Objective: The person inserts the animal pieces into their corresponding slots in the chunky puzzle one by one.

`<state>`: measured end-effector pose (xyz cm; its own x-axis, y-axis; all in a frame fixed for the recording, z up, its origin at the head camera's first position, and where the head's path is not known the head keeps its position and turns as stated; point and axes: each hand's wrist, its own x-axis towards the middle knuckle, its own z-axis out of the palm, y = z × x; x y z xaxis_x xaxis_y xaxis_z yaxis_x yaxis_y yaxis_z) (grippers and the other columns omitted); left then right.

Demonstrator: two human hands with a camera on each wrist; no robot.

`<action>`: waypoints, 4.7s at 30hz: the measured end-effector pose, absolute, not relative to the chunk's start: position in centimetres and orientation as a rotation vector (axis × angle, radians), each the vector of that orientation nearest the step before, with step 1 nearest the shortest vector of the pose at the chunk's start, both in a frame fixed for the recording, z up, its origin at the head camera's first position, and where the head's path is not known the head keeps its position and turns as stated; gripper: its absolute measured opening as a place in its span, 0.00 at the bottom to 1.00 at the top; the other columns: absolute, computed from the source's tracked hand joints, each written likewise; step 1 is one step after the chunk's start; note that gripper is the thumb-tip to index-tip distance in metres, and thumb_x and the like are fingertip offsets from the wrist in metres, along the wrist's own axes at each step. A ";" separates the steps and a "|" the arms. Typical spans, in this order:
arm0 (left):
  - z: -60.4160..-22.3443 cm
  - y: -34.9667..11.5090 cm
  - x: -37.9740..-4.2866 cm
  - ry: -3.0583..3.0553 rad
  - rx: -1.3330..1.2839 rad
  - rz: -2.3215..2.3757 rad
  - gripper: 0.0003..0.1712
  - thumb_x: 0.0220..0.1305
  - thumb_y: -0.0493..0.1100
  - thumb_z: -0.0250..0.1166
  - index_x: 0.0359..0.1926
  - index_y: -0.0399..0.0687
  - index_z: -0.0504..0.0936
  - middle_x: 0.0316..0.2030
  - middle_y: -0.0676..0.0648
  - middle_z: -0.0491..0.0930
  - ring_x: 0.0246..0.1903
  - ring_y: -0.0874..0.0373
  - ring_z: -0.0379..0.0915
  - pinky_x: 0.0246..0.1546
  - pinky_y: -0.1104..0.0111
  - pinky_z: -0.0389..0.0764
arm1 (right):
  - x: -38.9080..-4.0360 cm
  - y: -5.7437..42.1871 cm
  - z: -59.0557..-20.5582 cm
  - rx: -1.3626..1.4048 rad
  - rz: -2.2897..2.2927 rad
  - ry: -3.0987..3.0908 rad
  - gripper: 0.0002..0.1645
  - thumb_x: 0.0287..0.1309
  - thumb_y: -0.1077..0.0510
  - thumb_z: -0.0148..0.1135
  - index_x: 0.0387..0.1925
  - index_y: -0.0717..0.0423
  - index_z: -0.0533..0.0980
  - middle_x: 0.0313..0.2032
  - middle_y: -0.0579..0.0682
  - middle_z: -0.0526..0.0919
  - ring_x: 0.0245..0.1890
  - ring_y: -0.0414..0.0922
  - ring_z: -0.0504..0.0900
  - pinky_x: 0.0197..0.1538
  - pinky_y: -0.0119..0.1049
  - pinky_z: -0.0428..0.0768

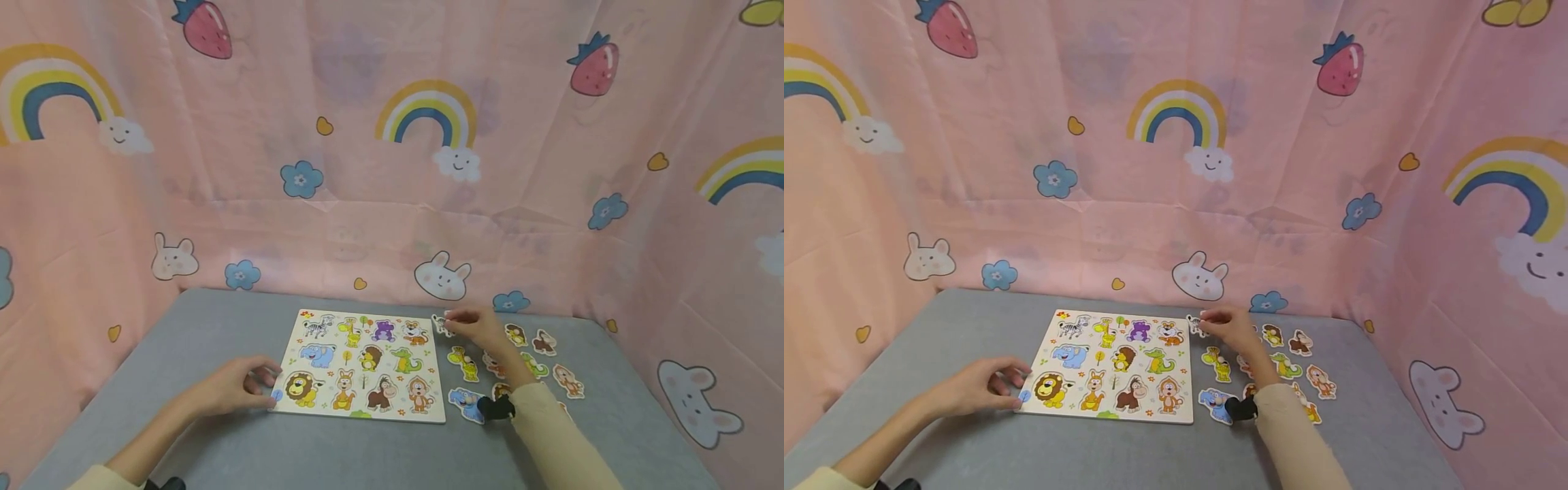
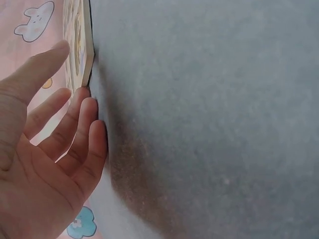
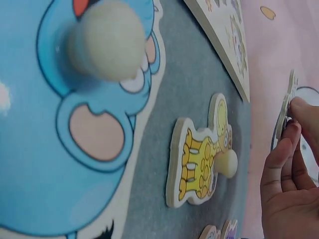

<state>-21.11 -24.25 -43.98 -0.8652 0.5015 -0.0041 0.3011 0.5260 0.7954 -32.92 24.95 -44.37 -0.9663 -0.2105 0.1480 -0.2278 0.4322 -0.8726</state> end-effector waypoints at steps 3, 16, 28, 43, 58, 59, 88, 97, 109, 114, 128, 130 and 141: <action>-44.1 -24.1 -21.2 2.552 0.672 1.240 0.30 0.53 0.42 0.80 0.54 0.37 0.79 0.39 0.49 0.79 0.31 0.59 0.76 0.33 0.67 0.77 | -32.8 24.7 -44.3 0.431 1.598 -2.661 0.13 0.63 0.60 0.71 0.46 0.64 0.84 0.42 0.55 0.86 0.40 0.47 0.84 0.44 0.38 0.80; -44.2 -24.0 -21.1 2.578 0.679 1.236 0.29 0.51 0.38 0.80 0.52 0.34 0.79 0.36 0.49 0.76 0.30 0.58 0.72 0.32 0.68 0.75 | -32.1 22.1 -43.4 0.500 1.596 -2.669 0.12 0.63 0.60 0.71 0.46 0.63 0.84 0.41 0.52 0.86 0.40 0.47 0.83 0.43 0.43 0.81; -44.6 -23.7 -21.2 2.604 0.626 1.219 0.29 0.50 0.37 0.81 0.52 0.36 0.79 0.36 0.49 0.75 0.31 0.55 0.72 0.31 0.68 0.75 | -31.9 20.1 -43.3 0.574 1.648 -2.636 0.13 0.62 0.61 0.71 0.46 0.63 0.85 0.40 0.52 0.86 0.41 0.47 0.83 0.44 0.36 0.80; -44.4 -23.7 -21.2 2.590 0.655 1.213 0.28 0.52 0.38 0.80 0.53 0.37 0.79 0.36 0.49 0.75 0.30 0.56 0.72 0.31 0.68 0.74 | -32.2 15.7 -43.5 0.702 1.740 -2.560 0.13 0.62 0.63 0.71 0.47 0.66 0.83 0.40 0.55 0.85 0.39 0.47 0.83 0.42 0.41 0.81; -44.4 -23.7 -21.3 2.594 0.669 1.194 0.28 0.52 0.38 0.80 0.52 0.37 0.79 0.36 0.49 0.75 0.30 0.57 0.72 0.32 0.68 0.74 | -32.4 12.2 -43.9 0.759 1.885 -2.518 0.11 0.62 0.66 0.70 0.45 0.69 0.83 0.38 0.57 0.85 0.35 0.47 0.82 0.44 0.54 0.80; -44.4 -23.7 -21.3 2.594 0.671 1.192 0.28 0.52 0.38 0.80 0.53 0.37 0.79 0.36 0.49 0.75 0.30 0.57 0.72 0.32 0.68 0.74 | -32.4 12.0 -44.0 0.751 1.902 -2.513 0.11 0.62 0.66 0.70 0.45 0.69 0.83 0.38 0.57 0.85 0.35 0.49 0.82 0.45 0.56 0.80; -44.2 -23.7 -21.4 2.595 0.622 1.154 0.30 0.52 0.38 0.80 0.54 0.38 0.79 0.36 0.49 0.76 0.32 0.54 0.73 0.32 0.68 0.74 | -33.2 4.6 -44.7 0.647 1.911 -2.589 0.08 0.60 0.63 0.73 0.40 0.62 0.86 0.32 0.48 0.85 0.32 0.42 0.81 0.38 0.35 0.78; -44.1 -23.6 -21.4 2.591 0.602 1.167 0.29 0.51 0.38 0.80 0.54 0.39 0.79 0.36 0.49 0.76 0.32 0.54 0.72 0.33 0.67 0.74 | -33.1 2.4 -44.4 0.673 1.920 -2.562 0.09 0.60 0.65 0.72 0.41 0.67 0.85 0.33 0.50 0.86 0.31 0.40 0.80 0.37 0.34 0.77; -44.1 -23.5 -21.4 2.594 0.585 1.148 0.29 0.52 0.38 0.80 0.54 0.41 0.79 0.36 0.49 0.76 0.32 0.54 0.72 0.33 0.67 0.73 | -33.5 0.7 -45.2 0.522 1.822 -2.618 0.06 0.57 0.65 0.74 0.35 0.64 0.86 0.30 0.50 0.85 0.29 0.41 0.80 0.33 0.34 0.75; -44.1 -23.5 -21.4 2.595 0.583 1.144 0.28 0.52 0.38 0.80 0.53 0.41 0.78 0.36 0.49 0.75 0.33 0.54 0.72 0.33 0.67 0.73 | -33.6 0.2 -45.2 0.459 1.802 -2.650 0.05 0.57 0.64 0.75 0.34 0.61 0.86 0.30 0.48 0.84 0.29 0.42 0.80 0.34 0.35 0.76; -44.3 -23.6 -21.4 2.590 0.577 1.150 0.29 0.52 0.38 0.80 0.53 0.41 0.78 0.36 0.50 0.75 0.33 0.54 0.72 0.33 0.67 0.73 | -33.7 -1.2 -44.9 0.392 1.664 -2.724 0.05 0.54 0.64 0.77 0.31 0.60 0.85 0.31 0.49 0.82 0.31 0.44 0.78 0.35 0.37 0.77; -44.4 -23.7 -21.5 2.589 0.587 1.158 0.29 0.52 0.38 0.80 0.54 0.41 0.78 0.36 0.50 0.75 0.33 0.54 0.72 0.33 0.67 0.73 | -33.6 -1.4 -44.7 0.378 1.635 -2.745 0.05 0.54 0.63 0.77 0.31 0.60 0.85 0.31 0.49 0.82 0.32 0.44 0.79 0.36 0.37 0.78; -44.4 -23.7 -21.4 2.578 0.591 1.168 0.29 0.52 0.38 0.80 0.54 0.41 0.78 0.36 0.49 0.75 0.32 0.54 0.71 0.33 0.67 0.72 | -33.7 -1.7 -44.9 0.330 1.539 -2.811 0.05 0.54 0.61 0.78 0.29 0.55 0.86 0.31 0.46 0.81 0.32 0.44 0.79 0.37 0.37 0.77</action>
